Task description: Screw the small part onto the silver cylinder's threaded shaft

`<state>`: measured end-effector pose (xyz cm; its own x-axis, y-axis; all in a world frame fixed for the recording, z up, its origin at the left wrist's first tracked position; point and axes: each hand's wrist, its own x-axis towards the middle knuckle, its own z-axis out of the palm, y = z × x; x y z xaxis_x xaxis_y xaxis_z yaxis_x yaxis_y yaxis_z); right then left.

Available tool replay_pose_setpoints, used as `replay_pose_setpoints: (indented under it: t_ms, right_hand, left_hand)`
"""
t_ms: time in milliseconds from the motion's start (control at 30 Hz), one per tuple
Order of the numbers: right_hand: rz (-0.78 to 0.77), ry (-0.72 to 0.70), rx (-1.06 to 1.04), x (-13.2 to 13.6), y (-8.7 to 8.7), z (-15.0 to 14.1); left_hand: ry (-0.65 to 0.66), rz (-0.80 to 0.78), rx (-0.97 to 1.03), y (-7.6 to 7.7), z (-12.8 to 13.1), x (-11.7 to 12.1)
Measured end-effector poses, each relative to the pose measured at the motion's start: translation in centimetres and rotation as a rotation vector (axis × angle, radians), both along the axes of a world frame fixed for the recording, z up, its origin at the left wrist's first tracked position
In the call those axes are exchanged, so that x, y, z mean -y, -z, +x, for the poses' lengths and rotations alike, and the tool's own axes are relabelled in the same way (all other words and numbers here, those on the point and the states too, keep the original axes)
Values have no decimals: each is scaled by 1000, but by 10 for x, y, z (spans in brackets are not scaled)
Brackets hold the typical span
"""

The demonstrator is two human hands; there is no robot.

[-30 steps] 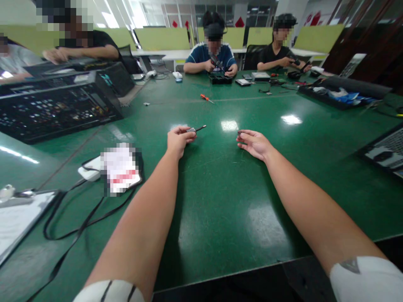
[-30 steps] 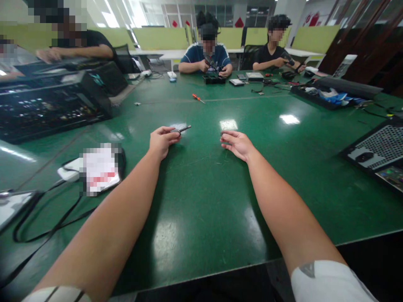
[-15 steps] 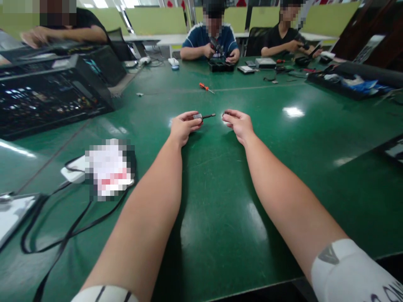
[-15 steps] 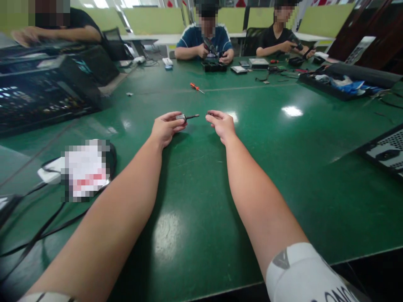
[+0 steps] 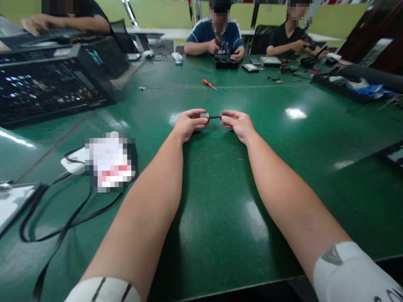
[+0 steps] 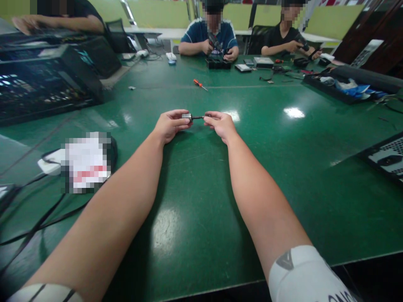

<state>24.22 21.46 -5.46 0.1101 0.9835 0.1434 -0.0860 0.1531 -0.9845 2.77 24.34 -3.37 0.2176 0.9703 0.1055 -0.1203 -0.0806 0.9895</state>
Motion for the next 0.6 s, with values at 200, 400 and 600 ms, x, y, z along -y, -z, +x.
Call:
replay_pose_setpoints:
  t_ms: [200, 400, 600]
  right_hand:
    - [7, -55, 85, 5, -4, -8]
    - [23, -103, 185, 7, -5, -11]
    - [-27, -56, 75, 19, -11, -2]
  left_hand:
    - [107, -35, 25, -2, 2, 5]
    - [186, -87, 81, -5, 12, 12]
    - [134, -119, 109, -10, 17, 30]
